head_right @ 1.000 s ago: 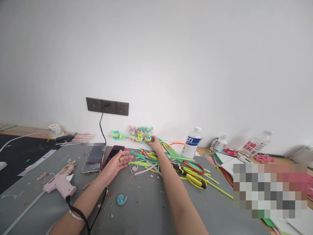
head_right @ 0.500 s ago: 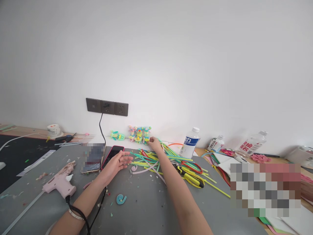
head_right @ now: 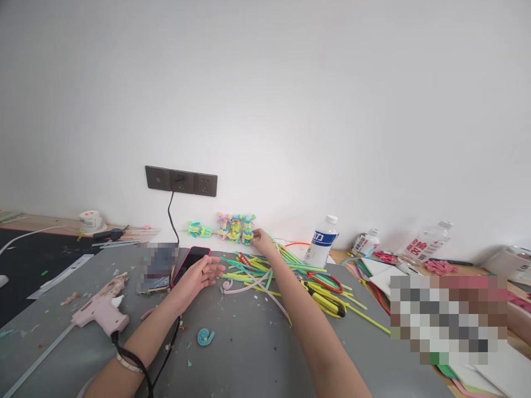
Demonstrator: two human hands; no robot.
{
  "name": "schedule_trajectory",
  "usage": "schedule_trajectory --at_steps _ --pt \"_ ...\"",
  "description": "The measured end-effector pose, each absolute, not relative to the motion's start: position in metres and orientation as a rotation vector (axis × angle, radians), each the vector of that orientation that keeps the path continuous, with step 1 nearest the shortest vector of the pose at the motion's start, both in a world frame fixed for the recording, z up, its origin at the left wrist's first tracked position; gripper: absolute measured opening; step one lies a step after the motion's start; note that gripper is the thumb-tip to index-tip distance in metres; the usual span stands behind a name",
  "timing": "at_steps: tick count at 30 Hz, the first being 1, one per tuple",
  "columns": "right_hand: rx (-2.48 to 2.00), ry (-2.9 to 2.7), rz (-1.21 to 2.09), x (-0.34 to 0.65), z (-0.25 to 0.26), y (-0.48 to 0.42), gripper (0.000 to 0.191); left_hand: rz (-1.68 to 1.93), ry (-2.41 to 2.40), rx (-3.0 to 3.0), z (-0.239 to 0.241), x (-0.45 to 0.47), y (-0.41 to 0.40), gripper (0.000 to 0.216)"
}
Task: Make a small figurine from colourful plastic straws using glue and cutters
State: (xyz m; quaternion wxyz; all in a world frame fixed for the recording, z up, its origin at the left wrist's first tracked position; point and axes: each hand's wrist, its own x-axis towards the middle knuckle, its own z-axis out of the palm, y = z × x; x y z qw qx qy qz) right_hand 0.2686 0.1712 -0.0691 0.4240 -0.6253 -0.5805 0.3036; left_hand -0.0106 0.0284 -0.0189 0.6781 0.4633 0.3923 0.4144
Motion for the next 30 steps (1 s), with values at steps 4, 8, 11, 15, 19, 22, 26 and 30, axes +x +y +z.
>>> schedule_trajectory --at_steps 4,8,11,15,19,22,26,30 --pt "-1.563 -1.433 0.716 0.274 -0.058 0.168 0.031 0.926 0.886 1.042 -0.02 -0.011 0.029 0.053" --pt "-1.586 -1.358 0.681 0.278 -0.044 0.16 0.029 0.934 0.873 1.042 -0.018 -0.011 0.027 0.052" --pt "-1.562 -1.285 0.56 0.275 -0.029 0.151 0.023 0.959 0.88 1.026 -0.017 -0.01 0.027 0.053" --pt "-1.436 -1.257 0.319 0.25 -0.005 0.143 0.018 1.036 0.856 0.99 -0.018 -0.009 0.029 0.056" --pt "-1.303 -1.448 0.278 0.188 0.01 0.145 0.024 1.145 0.791 0.958 -0.021 -0.009 0.034 0.057" --pt "-1.325 -1.735 0.359 0.13 0.011 0.157 0.018 1.282 0.769 0.984 -0.023 -0.009 0.037 0.052" --pt "-1.562 -1.971 0.378 0.073 0.004 0.177 0.032 1.354 0.768 0.984 -0.024 -0.01 0.039 0.046" --pt "-1.84 -2.001 0.276 0.05 -0.001 0.188 0.034 1.328 0.796 1.01 -0.023 -0.01 0.036 0.044"
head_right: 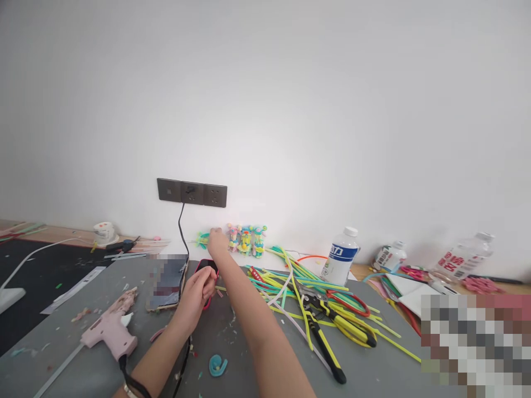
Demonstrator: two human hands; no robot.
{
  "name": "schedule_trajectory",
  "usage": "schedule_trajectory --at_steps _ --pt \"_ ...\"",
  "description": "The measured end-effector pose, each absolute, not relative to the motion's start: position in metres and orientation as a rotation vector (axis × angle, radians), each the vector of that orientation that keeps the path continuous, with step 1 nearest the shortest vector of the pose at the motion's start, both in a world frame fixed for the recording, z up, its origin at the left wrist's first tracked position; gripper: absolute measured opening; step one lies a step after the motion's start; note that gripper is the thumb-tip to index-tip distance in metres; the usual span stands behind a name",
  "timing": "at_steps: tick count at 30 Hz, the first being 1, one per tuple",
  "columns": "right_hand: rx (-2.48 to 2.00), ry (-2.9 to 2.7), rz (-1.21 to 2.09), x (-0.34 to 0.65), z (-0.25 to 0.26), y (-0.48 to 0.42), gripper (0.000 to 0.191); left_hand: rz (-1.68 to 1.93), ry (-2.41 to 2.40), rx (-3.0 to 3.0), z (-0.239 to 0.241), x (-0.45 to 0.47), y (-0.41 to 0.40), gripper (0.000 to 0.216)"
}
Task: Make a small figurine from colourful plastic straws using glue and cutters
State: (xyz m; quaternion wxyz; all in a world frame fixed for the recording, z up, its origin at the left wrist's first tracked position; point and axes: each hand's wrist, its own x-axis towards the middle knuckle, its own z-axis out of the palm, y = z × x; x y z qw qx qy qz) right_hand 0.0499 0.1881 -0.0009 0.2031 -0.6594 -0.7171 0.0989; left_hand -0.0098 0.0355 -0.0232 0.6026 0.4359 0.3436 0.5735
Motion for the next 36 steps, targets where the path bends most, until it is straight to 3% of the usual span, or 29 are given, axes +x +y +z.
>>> schedule_trajectory --at_steps 6,15,22,27,29,36 --pt "-1.922 -2.046 0.239 0.047 0.0 0.187 0.034 1.293 0.804 1.042 -0.021 -0.009 0.031 0.041" --pt "-1.567 -1.881 0.479 0.076 0.031 0.152 0.016 1.315 0.768 1.037 -0.023 -0.01 0.033 0.038" --pt "-1.449 -1.853 0.887 0.157 0.071 0.083 0.032 1.403 0.78 0.98 -0.017 -0.012 0.032 0.033" --pt "-1.547 -2.045 1.416 0.189 0.049 0.024 0.038 1.521 0.9 0.857 -0.015 -0.013 0.036 0.035" --pt "-1.541 -2.074 1.476 0.186 0.034 0.006 0.036 1.514 0.92 0.847 -0.013 -0.013 0.035 0.036" --pt "-1.737 -2.201 1.005 0.18 0.018 -0.013 0.046 1.433 0.962 0.909 -0.012 -0.012 0.033 0.036"
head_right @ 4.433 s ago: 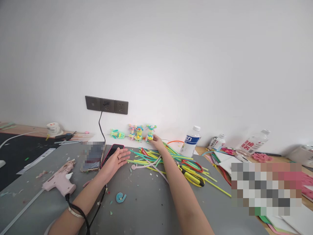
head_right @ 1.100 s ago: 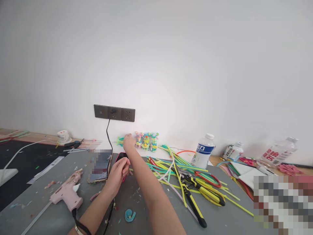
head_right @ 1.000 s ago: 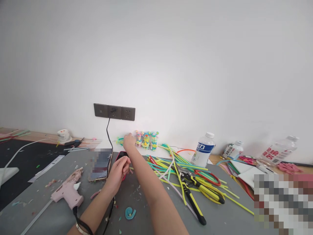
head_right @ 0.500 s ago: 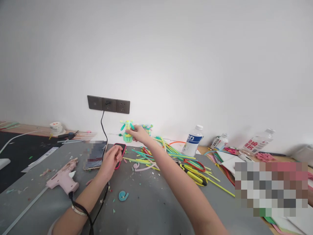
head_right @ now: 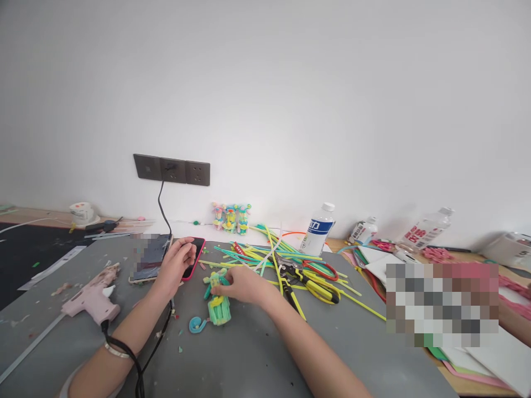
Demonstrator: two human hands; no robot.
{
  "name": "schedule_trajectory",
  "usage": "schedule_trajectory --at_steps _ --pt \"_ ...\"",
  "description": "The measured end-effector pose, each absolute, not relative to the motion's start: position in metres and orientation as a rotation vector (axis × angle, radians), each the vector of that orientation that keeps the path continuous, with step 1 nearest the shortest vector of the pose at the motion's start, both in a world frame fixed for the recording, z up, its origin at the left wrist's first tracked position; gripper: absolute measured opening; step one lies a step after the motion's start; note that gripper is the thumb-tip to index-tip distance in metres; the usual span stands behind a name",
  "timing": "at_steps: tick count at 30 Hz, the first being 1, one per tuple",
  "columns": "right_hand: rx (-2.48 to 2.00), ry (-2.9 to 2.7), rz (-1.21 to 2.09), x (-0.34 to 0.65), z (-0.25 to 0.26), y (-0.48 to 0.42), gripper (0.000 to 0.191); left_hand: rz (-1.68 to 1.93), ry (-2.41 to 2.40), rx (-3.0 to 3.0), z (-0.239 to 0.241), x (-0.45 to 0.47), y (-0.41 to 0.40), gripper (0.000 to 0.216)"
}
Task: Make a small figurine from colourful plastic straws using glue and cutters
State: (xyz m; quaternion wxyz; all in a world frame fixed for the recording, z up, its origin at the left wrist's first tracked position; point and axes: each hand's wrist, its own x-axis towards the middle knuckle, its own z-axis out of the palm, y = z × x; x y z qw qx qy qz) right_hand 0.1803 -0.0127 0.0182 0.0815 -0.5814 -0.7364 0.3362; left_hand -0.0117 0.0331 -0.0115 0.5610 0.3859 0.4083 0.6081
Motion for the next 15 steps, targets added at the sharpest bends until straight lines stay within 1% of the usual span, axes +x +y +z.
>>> schedule_trajectory --at_steps 3,7,9,13,15 --pt "-1.73 -2.135 0.762 0.193 0.028 0.0 0.039 1.409 1.005 1.001 -0.014 -0.013 0.035 0.035" --pt "-1.576 -1.992 0.251 0.205 0.024 0.026 0.016 1.277 1.035 1.243 -0.017 -0.013 0.036 0.033" --pt "-1.531 -2.01 0.158 0.205 0.012 0.035 0.013 1.223 1.013 1.339 -0.019 -0.014 0.036 0.032" --pt "-1.546 -2.122 0.127 0.198 -0.014 0.041 0.006 1.218 1.043 1.475 -0.022 -0.015 0.035 0.03" --pt "-1.589 -2.146 0.09 0.195 -0.023 0.041 0.007 1.218 1.093 1.566 -0.024 -0.016 0.036 0.028"
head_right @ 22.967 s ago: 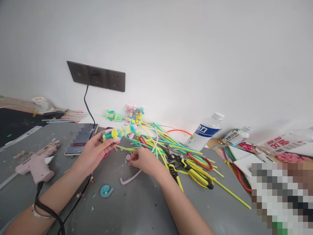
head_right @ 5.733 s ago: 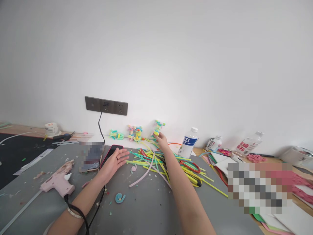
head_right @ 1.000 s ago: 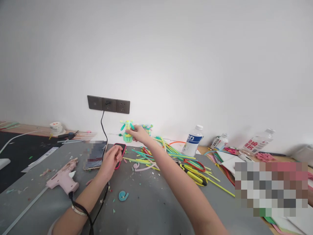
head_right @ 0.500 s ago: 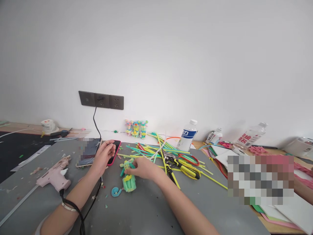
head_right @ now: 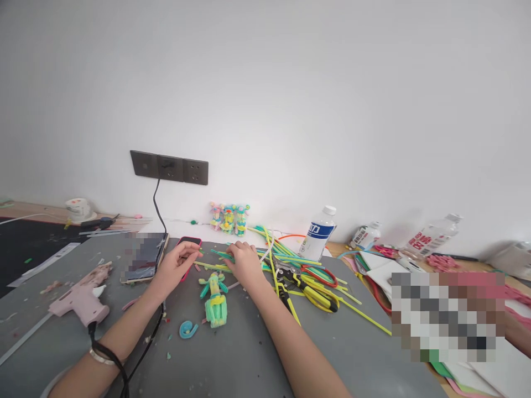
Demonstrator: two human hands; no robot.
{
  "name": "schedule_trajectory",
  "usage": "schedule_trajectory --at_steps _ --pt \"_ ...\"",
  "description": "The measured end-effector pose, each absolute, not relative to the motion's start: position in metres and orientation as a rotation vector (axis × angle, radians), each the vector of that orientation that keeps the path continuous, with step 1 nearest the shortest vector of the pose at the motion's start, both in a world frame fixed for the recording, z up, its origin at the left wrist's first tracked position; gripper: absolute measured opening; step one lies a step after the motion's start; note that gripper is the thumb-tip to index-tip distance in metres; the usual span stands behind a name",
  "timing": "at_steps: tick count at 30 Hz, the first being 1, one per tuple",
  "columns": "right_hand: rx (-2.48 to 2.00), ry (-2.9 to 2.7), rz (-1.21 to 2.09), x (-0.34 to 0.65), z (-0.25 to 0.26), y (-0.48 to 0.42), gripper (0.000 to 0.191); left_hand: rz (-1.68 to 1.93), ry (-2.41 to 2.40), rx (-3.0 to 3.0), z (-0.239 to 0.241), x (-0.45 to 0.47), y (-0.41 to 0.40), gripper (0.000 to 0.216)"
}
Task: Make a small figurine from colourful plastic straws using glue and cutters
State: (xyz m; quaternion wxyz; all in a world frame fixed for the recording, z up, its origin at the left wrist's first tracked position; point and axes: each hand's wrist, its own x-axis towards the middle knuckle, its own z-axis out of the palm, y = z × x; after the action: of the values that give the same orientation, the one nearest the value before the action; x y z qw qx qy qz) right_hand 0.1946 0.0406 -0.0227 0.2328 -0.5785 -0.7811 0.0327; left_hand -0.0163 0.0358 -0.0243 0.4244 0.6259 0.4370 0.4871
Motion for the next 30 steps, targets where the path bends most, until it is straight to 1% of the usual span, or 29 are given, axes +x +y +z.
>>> schedule_trajectory --at_steps 6,12,16,19,24,30 --pt "-1.577 -2.212 0.079 0.191 -0.026 0.037 0.006 1.234 1.191 1.817 -0.03 -0.018 0.038 0.022" --pt "-1.394 -2.274 0.194 0.197 -0.028 0.032 0.014 1.196 1.209 1.852 -0.032 -0.019 0.039 0.026" --pt "-1.376 -2.221 0.184 0.202 -0.03 0.035 0.021 1.134 1.168 1.832 -0.033 -0.018 0.038 0.024" --pt "-1.289 -2.295 0.2 0.204 -0.03 0.035 0.026 1.115 1.09 1.782 -0.029 -0.016 0.035 0.025" --pt "-1.167 -2.385 0.213 0.205 -0.028 0.032 0.022 1.022 1.03 1.807 -0.021 -0.013 0.031 0.017" --pt "-1.135 -2.359 0.249 0.202 -0.021 0.028 0.025 1.057 1.038 1.83 -0.022 -0.013 0.032 0.014"
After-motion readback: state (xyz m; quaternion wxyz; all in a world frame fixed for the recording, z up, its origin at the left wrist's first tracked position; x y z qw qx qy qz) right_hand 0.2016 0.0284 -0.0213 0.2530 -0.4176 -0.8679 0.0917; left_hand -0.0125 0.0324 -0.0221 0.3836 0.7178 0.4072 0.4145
